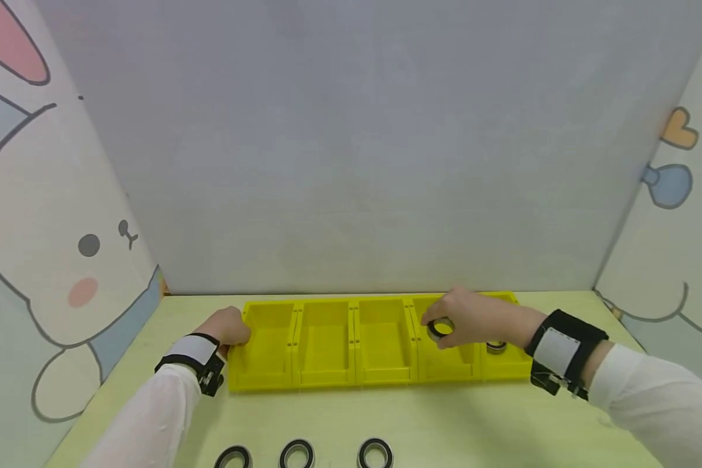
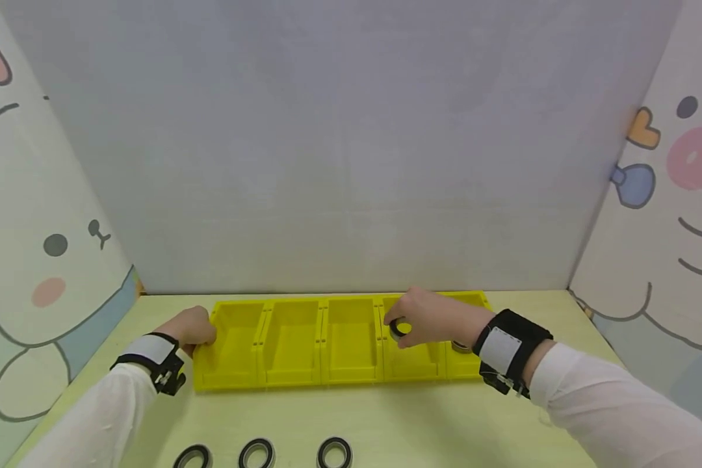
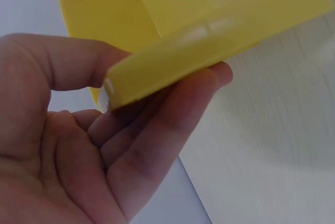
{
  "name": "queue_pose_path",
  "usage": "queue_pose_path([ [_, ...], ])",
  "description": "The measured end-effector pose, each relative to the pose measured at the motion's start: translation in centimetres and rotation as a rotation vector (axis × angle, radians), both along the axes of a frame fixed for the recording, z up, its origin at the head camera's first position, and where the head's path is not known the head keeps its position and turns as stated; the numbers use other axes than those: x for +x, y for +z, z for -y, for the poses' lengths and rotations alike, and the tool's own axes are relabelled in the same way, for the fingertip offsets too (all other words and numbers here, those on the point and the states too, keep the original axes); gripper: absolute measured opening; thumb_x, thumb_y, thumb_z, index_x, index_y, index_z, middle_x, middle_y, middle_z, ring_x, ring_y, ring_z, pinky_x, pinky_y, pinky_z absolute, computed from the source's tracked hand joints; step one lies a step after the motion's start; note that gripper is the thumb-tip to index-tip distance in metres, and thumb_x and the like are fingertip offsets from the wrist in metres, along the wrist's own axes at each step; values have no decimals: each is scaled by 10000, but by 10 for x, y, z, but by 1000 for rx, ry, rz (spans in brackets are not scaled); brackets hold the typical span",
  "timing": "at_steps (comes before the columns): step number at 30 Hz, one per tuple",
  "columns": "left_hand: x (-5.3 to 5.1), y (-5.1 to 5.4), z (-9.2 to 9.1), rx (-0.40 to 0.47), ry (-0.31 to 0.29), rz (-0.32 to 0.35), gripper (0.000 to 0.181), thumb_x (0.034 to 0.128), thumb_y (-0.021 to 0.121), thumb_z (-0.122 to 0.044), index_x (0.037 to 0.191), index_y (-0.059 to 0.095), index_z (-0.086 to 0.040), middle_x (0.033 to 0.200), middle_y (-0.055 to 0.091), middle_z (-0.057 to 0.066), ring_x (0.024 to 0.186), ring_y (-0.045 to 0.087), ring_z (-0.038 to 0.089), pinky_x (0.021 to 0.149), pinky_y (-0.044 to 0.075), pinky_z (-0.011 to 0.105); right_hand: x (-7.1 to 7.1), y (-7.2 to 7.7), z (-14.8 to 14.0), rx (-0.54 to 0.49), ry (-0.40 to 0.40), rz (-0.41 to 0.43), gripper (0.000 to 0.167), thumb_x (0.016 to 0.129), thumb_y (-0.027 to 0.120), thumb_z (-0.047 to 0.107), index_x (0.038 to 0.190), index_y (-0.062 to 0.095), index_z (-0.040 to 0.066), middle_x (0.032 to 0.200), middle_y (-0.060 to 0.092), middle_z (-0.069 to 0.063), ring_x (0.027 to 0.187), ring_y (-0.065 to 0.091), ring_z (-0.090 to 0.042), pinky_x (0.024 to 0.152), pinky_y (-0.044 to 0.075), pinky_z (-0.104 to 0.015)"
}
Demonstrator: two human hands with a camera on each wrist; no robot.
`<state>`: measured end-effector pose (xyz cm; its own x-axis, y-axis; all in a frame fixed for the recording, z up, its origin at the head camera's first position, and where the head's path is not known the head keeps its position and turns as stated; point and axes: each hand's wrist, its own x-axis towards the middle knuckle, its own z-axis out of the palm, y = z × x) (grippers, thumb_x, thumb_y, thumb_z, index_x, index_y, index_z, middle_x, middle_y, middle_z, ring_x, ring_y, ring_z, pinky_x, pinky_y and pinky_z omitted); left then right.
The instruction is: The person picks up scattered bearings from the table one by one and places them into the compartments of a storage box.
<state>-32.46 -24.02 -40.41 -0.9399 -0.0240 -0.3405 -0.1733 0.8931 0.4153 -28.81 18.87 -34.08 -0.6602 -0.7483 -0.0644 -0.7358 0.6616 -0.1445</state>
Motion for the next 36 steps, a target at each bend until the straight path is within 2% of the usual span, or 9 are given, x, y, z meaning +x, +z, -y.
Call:
queue_pose_path([
  [4,1,-1,0,24,18,12,164,744,493,8,893,505,74,767,541,138,580,609,218,517,557,313,-9,-17,-2,-24,-35,4,349,775,759,193,1092,681,69,1020,691,-34,764,563,-117,806,516,-329],
  [8,1,0,1,14,17,16,151,741,491,7,878,507,69,755,537,134,569,595,213,516,552,304,-18,-33,-1,-60,-65,25,301,778,752,150,1052,687,44,961,686,-43,753,567,-143,766,525,-328],
  [15,3,0,1,5,-4,7,101,755,488,-9,834,514,49,724,544,122,528,573,192,490,534,282,-29,-62,8,-37,-229,77,322,777,756,137,1076,687,38,1010,691,-72,863,626,-178,788,543,-332],
  [19,2,-1,2,-5,-12,-10,92,770,489,-21,825,523,45,710,546,118,516,570,189,469,521,270,-35,-79,13,-64,-299,68,265,768,757,96,1018,696,31,971,692,-82,824,627,-176,767,553,-345],
  [23,1,-2,2,-9,1,-9,125,785,491,-29,874,519,55,737,547,122,540,582,198,484,532,280,-39,-93,19,-69,-332,52,172,776,733,36,942,689,25,877,682,-63,720,587,-146,699,548,-317],
  [25,1,-2,2,-10,7,-2,137,787,493,-30,889,520,57,746,547,125,545,578,201,492,532,279,-41,-98,21,-52,-345,45,108,787,702,-10,880,662,30,784,636,-42,658,536,-145,638,511,-290],
  [28,2,-2,1,-10,13,6,143,787,501,-32,896,520,58,751,547,125,551,574,201,499,530,275,-42,-105,23,-26,-358,34,111,795,662,-55,829,612,39,696,534,-32,612,475,-160,581,437,-274],
  [36,3,0,1,-17,10,1,132,784,502,-36,879,525,53,734,543,117,545,569,196,495,526,270,-41,-112,26,-29,-365,19,105,813,643,-55,821,592,36,684,508,-38,609,474,-170,581,430,-281],
])
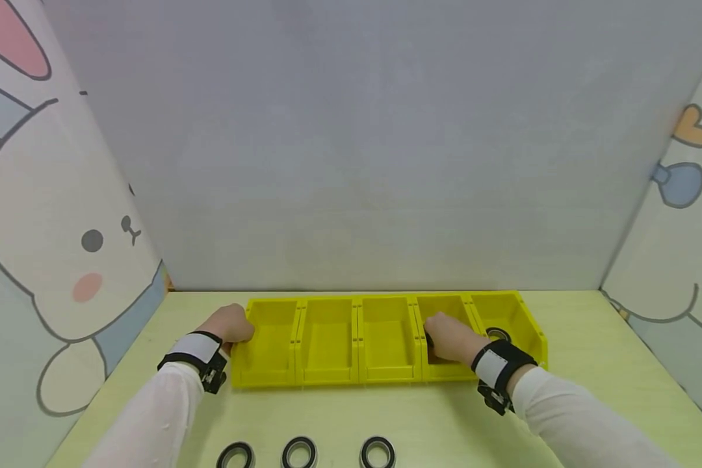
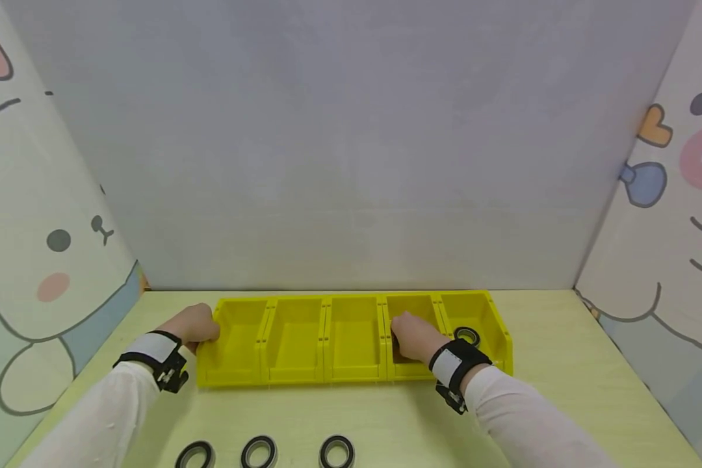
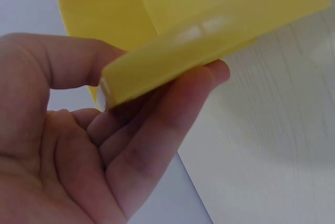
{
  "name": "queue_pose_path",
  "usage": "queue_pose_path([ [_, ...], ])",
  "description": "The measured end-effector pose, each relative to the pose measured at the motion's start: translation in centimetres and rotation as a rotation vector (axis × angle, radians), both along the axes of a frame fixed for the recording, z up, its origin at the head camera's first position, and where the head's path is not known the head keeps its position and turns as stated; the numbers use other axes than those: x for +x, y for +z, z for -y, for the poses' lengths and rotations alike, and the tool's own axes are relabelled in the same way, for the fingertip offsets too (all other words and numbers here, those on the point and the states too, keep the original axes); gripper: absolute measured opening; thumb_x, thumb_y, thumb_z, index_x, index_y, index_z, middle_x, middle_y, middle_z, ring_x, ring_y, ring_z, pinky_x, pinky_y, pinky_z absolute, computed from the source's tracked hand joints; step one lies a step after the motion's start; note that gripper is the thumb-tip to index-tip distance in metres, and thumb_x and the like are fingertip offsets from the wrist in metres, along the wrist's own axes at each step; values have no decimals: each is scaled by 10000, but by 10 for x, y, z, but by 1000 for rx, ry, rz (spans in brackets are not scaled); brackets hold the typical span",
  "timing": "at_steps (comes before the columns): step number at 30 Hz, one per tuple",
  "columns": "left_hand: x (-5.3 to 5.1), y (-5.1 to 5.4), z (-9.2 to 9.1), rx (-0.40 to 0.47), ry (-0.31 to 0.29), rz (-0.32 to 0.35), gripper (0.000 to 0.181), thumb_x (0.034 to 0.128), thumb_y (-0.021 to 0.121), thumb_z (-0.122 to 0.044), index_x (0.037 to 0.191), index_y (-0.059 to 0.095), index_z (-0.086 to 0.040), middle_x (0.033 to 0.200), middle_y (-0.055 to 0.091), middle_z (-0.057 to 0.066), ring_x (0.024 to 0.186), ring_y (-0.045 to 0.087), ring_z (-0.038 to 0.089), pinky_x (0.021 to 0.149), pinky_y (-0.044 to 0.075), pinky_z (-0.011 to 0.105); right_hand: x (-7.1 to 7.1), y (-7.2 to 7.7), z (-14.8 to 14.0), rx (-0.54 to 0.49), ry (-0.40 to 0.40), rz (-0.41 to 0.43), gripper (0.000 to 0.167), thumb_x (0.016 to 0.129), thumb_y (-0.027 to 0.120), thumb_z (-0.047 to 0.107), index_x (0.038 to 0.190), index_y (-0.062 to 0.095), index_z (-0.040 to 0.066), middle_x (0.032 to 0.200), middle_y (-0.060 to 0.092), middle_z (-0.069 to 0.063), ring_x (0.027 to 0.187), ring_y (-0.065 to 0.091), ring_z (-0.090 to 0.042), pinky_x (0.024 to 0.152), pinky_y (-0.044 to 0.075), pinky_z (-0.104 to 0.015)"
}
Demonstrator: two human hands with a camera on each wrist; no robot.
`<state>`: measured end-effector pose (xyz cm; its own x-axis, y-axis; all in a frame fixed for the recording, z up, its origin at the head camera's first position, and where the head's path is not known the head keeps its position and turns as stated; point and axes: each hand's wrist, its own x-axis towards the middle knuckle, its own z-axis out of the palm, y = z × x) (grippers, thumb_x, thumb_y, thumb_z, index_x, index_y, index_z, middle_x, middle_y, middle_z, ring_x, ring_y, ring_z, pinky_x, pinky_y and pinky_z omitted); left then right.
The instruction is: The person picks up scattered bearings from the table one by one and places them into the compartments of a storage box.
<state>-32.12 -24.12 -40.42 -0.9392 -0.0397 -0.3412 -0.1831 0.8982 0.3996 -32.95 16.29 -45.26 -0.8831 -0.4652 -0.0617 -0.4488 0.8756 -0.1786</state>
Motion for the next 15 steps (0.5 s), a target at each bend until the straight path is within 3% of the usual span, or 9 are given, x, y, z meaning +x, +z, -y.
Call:
queue_pose_path([
  [10,-1,-1,-1,-8,-12,-3,122,779,499,-46,852,532,46,715,550,112,516,562,184,481,520,262,1,1,-4,-5,-24,-48,99,797,647,-61,764,608,25,647,483,-35,582,450,-160,547,389,-267],
  [15,-1,0,-1,-2,-24,-14,123,784,491,-45,852,532,48,722,553,115,533,580,191,494,536,283,-2,2,-4,9,-19,-29,110,798,643,-55,754,602,37,636,474,-40,575,438,-161,533,366,-271],
])
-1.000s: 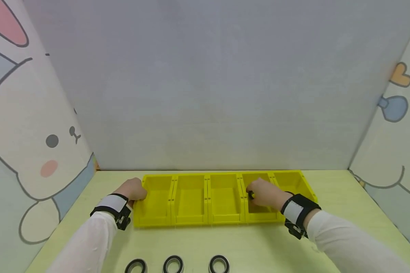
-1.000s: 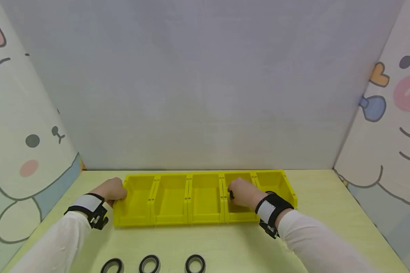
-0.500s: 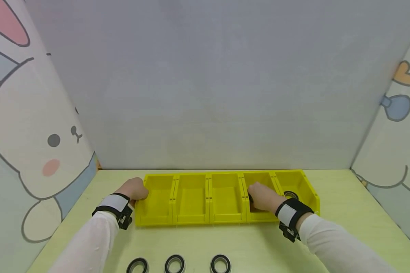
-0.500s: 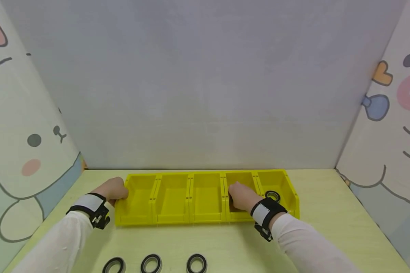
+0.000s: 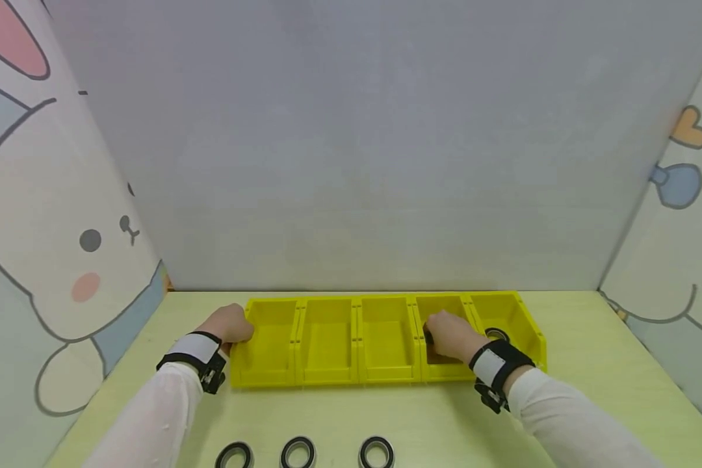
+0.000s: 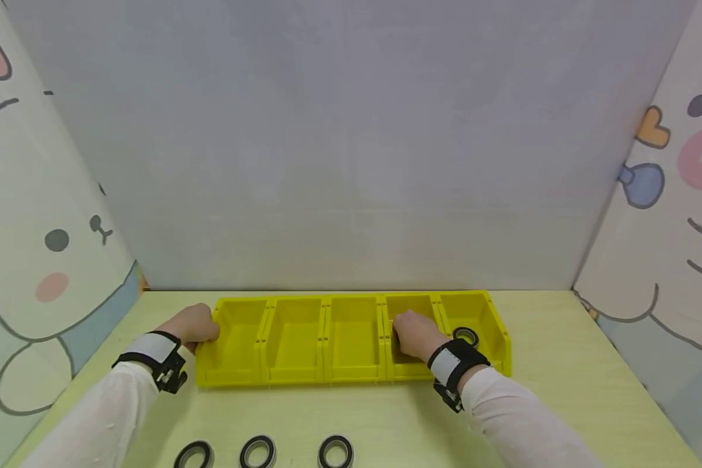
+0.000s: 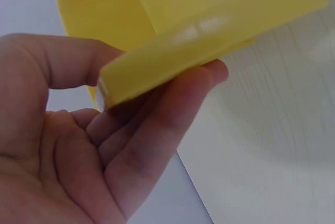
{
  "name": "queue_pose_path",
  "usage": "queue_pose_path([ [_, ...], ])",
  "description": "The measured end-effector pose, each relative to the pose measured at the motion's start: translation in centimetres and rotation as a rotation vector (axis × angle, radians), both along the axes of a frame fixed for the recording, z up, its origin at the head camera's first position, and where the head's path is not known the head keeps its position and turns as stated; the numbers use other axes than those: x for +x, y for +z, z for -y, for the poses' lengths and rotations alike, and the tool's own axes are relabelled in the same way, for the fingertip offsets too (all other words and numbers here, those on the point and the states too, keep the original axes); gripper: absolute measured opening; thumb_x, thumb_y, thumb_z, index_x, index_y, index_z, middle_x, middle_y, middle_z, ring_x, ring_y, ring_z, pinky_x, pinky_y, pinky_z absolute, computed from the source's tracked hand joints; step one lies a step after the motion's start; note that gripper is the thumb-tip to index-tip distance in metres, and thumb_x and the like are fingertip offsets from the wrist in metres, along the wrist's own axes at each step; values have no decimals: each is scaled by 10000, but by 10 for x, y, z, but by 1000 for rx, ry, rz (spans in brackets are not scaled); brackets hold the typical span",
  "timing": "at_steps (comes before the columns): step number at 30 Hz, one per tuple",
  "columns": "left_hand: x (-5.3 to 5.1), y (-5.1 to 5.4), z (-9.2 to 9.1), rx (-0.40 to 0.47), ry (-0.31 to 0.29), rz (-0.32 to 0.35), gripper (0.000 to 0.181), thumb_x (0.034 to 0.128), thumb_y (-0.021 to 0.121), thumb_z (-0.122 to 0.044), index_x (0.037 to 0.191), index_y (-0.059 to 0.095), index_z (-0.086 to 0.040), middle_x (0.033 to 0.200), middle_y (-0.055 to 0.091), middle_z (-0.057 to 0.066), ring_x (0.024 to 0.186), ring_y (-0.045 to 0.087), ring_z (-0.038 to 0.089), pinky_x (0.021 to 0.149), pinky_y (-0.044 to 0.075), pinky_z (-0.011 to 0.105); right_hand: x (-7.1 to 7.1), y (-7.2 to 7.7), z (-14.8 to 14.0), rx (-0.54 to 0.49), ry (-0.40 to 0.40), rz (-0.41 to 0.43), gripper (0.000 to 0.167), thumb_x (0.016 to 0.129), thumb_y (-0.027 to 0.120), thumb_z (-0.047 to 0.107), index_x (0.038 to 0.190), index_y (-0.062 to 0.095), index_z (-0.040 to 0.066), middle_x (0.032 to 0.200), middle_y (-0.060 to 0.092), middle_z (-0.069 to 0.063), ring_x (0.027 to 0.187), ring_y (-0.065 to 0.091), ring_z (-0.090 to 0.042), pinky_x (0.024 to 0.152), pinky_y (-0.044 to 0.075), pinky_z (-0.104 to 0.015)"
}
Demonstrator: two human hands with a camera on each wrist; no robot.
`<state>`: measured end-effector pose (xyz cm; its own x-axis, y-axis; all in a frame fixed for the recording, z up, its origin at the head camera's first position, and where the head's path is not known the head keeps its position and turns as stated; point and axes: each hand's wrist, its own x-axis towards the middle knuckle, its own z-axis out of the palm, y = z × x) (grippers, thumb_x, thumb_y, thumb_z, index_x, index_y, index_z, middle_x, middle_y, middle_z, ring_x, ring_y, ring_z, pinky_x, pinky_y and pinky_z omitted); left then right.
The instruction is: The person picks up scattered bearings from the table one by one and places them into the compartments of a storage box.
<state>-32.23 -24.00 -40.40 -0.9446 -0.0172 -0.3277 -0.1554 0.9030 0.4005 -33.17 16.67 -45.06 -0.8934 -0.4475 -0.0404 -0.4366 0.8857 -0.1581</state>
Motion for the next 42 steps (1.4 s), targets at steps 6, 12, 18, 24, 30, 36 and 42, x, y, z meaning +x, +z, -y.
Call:
queue_pose_path([
  [6,2,2,0,11,-11,-15,112,790,490,-49,845,525,43,714,546,113,527,569,195,498,539,298,-1,17,-7,-5,23,140,252,845,647,47,1091,618,4,674,507,-44,590,436,-151,588,399,-285],
  [12,1,1,1,24,-11,-9,108,771,498,-42,823,529,47,703,547,124,515,567,202,469,527,292,16,62,-19,-5,101,-20,641,895,627,172,1441,331,17,1287,523,-245,913,627,-333,634,536,-349],
  [18,-1,0,3,6,15,9,142,776,493,-45,855,534,65,725,559,140,515,582,208,468,527,287,38,95,-17,32,232,-405,864,866,623,446,1520,80,286,1581,-39,-116,1416,100,-435,999,364,-610],
  [24,5,0,3,-3,25,0,142,785,506,-48,874,531,60,737,563,129,542,597,215,479,531,289,75,101,3,39,302,-479,909,820,520,662,1513,30,334,1571,-166,-56,1428,-165,-335,1037,130,-723],
  [30,5,-1,4,-3,15,-6,128,789,504,-45,865,529,55,733,553,124,542,588,208,483,530,281,116,67,23,20,453,-398,898,800,448,732,1512,68,339,1577,-118,-86,1425,-152,-368,1035,85,-731],
  [36,5,1,4,14,17,-3,141,781,496,-32,882,525,62,742,550,127,559,587,211,514,548,303,135,19,31,-74,571,-189,850,834,465,681,1511,81,340,1582,-106,-54,1432,-113,-369,1008,93,-756],
  [42,8,1,3,23,13,3,153,785,492,-31,897,524,68,753,558,131,578,595,215,528,555,315,135,-11,37,-86,665,21,872,835,530,617,1517,88,299,1585,-69,-66,1423,-7,-427,979,203,-752],
])
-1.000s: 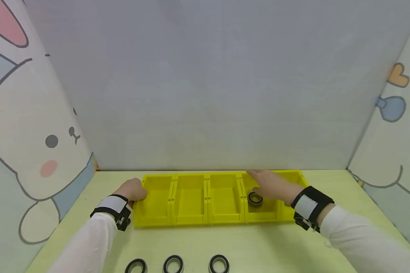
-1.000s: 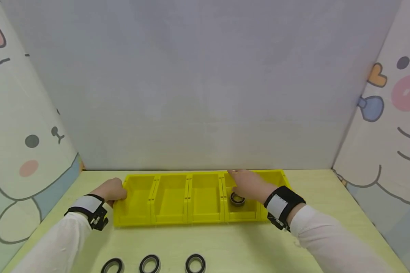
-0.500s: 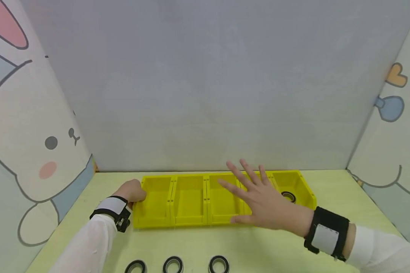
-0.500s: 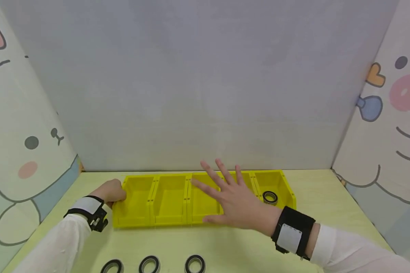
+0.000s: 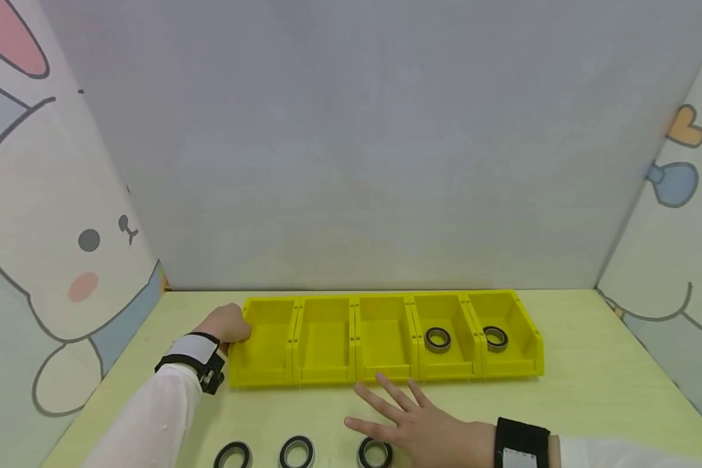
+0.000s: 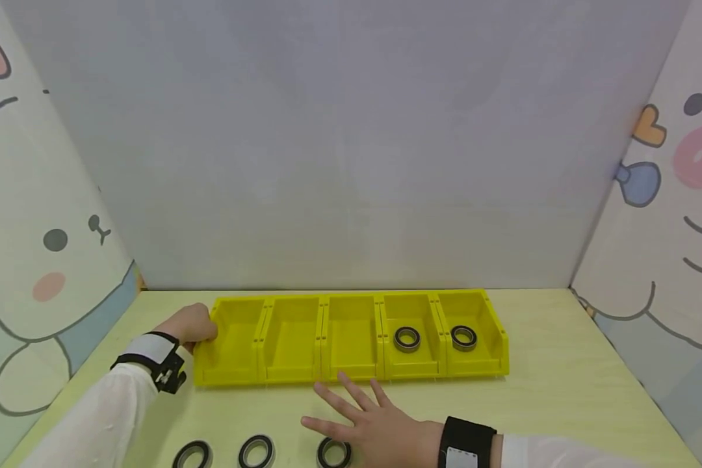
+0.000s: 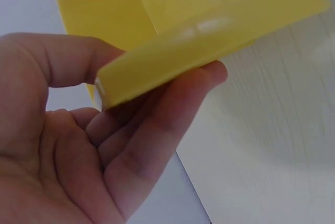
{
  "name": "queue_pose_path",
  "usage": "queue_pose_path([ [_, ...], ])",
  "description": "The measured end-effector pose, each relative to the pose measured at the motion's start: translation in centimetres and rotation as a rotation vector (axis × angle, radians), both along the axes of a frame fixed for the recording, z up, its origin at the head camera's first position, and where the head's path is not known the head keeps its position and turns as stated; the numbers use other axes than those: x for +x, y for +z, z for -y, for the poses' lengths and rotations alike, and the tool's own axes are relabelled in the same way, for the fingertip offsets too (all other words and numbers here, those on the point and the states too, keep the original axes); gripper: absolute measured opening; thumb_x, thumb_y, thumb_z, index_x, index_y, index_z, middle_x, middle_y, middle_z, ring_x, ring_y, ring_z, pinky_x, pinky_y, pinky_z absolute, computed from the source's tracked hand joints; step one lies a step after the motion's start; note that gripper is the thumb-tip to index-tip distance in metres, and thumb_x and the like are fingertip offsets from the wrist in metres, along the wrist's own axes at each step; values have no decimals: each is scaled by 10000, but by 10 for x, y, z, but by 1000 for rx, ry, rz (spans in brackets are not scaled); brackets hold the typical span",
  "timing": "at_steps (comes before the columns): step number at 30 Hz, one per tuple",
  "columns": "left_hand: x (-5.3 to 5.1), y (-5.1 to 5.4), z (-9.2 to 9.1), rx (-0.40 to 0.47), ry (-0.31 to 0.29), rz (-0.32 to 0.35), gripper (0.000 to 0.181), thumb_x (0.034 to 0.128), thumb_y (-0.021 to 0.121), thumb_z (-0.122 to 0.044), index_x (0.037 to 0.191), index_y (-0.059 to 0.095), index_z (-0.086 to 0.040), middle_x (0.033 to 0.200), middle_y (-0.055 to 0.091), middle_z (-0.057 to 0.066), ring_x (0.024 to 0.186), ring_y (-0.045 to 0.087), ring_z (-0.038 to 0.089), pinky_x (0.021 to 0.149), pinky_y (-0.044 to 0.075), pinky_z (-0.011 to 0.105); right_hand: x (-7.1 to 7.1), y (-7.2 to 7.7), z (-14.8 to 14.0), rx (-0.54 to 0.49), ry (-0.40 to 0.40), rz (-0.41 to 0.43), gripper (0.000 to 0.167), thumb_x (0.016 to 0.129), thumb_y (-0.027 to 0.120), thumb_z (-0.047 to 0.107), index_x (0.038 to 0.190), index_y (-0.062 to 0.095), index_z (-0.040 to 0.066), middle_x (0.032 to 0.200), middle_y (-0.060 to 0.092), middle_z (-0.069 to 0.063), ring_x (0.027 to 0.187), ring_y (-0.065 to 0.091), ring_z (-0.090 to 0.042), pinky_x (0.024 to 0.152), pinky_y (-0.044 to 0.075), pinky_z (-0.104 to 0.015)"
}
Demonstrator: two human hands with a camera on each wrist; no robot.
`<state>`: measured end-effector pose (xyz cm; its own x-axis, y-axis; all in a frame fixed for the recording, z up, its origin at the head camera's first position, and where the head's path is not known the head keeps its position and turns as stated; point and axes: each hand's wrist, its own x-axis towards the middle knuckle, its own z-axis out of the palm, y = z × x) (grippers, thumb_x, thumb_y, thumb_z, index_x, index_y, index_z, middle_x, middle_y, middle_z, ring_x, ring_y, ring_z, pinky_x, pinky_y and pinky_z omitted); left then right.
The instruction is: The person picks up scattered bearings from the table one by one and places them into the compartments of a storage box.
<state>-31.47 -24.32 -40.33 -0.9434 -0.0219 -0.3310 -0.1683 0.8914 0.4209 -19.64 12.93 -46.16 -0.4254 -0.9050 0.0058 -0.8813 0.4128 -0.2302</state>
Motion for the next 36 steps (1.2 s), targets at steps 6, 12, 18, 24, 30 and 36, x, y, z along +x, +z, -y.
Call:
queue_pose_path([
  [6,0,-2,1,4,-15,-16,132,776,489,-29,868,521,61,740,552,127,568,591,211,516,550,313,4,-11,8,71,84,110,727,928,435,540,1519,114,265,1587,-15,-69,1424,80,-408,964,314,-694],
  [12,1,-1,0,0,-26,-28,127,778,499,-38,861,524,54,720,551,125,527,570,203,476,523,284,5,-17,9,141,134,288,686,958,416,483,1518,61,308,1588,-43,-36,1440,52,-362,1028,297,-637],
  [18,1,-3,2,8,-24,-30,119,787,497,-40,859,527,50,718,549,124,528,565,206,471,518,283,8,-17,14,86,240,135,602,972,428,417,1500,230,204,1551,199,-130,1387,252,-396,1046,375,-491],
  [24,0,-2,3,19,-3,-11,146,797,488,-35,900,517,64,755,552,130,579,589,214,517,549,311,8,-16,28,-60,293,-89,356,996,430,264,1274,568,91,1282,574,-93,1206,528,-214,1013,417,-254],
  [30,0,-2,3,14,-14,-14,131,784,488,-37,874,511,56,736,542,127,542,569,204,497,538,302,9,-11,34,-154,250,-58,221,948,537,179,1096,682,103,1051,669,-22,981,607,-57,858,438,-83],
  [36,0,-2,1,17,-4,-14,130,781,493,-35,873,512,56,736,540,124,550,574,207,496,538,298,7,-1,40,-96,288,-19,137,918,580,194,959,708,171,884,671,108,808,547,111,738,409,-8],
])
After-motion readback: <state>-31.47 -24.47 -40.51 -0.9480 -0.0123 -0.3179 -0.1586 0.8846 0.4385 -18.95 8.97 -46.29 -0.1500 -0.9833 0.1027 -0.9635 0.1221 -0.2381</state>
